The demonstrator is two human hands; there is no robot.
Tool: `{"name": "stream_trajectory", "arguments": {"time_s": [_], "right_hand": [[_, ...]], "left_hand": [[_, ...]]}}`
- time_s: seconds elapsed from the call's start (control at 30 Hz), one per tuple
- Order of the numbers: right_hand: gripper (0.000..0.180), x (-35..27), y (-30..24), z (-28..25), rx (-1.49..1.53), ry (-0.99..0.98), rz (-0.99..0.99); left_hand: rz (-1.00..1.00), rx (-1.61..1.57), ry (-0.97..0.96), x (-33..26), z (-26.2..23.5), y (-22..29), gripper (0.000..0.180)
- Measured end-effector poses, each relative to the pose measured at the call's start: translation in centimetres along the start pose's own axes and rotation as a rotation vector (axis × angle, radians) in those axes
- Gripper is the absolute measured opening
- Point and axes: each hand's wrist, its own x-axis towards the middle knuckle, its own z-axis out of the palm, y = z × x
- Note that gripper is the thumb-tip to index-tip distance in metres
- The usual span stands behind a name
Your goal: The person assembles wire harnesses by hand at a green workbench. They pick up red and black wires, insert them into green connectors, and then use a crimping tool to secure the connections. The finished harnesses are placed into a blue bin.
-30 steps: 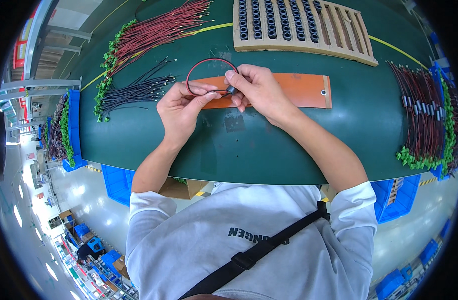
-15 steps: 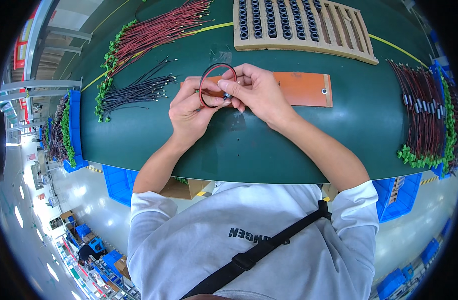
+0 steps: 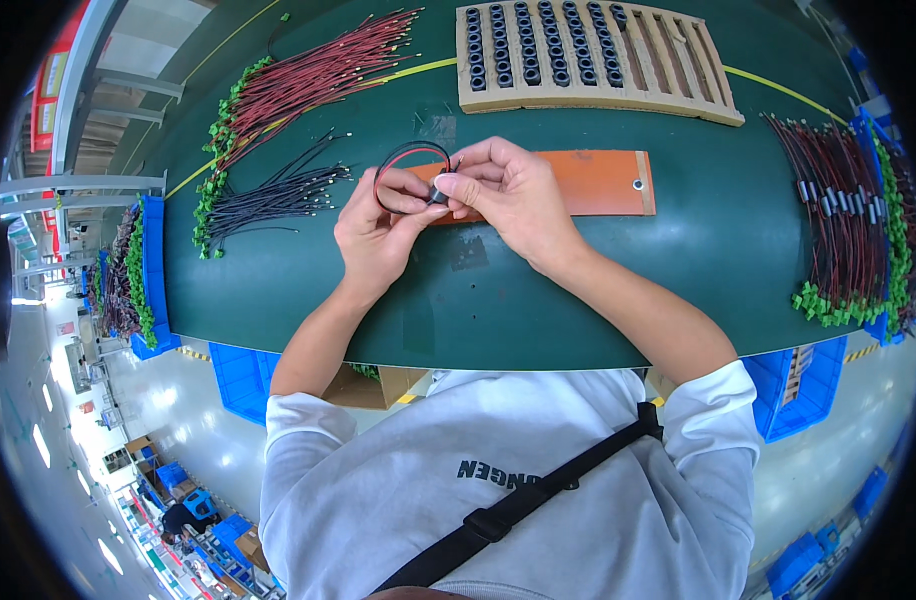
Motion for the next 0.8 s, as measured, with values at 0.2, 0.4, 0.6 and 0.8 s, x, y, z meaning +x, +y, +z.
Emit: {"name": "stream_trajectory", "arguments": {"time_s": [0.2, 0.4, 0.6, 0.8], "right_hand": [[0.011, -0.9, -0.9, -1.4, -0.227, -0.023, -0.089], [0.014, -1.4, -1.6, -3.6, -1.006, 0.104, -0.781], [0.019, -3.0, -2.7, -8.6, -0.614, 0.175, -0.469], [0.019, -3.2, -2.3, -8.5, -0.431, 0.094, -0.400]], "left_hand": [[0.012, 0.104, -0.067, 1.3, 0.8, 2.0, 0.019], [-0.137, 0.150, -0.213, 2.1, 2.1, 2.4, 0.045], [-0.192, 0.012, -0.484, 5.2, 2.0, 2.6, 0.032], [-0.344, -0.168, -0.657, 7.7, 3.6, -0.1, 0.016]]}}
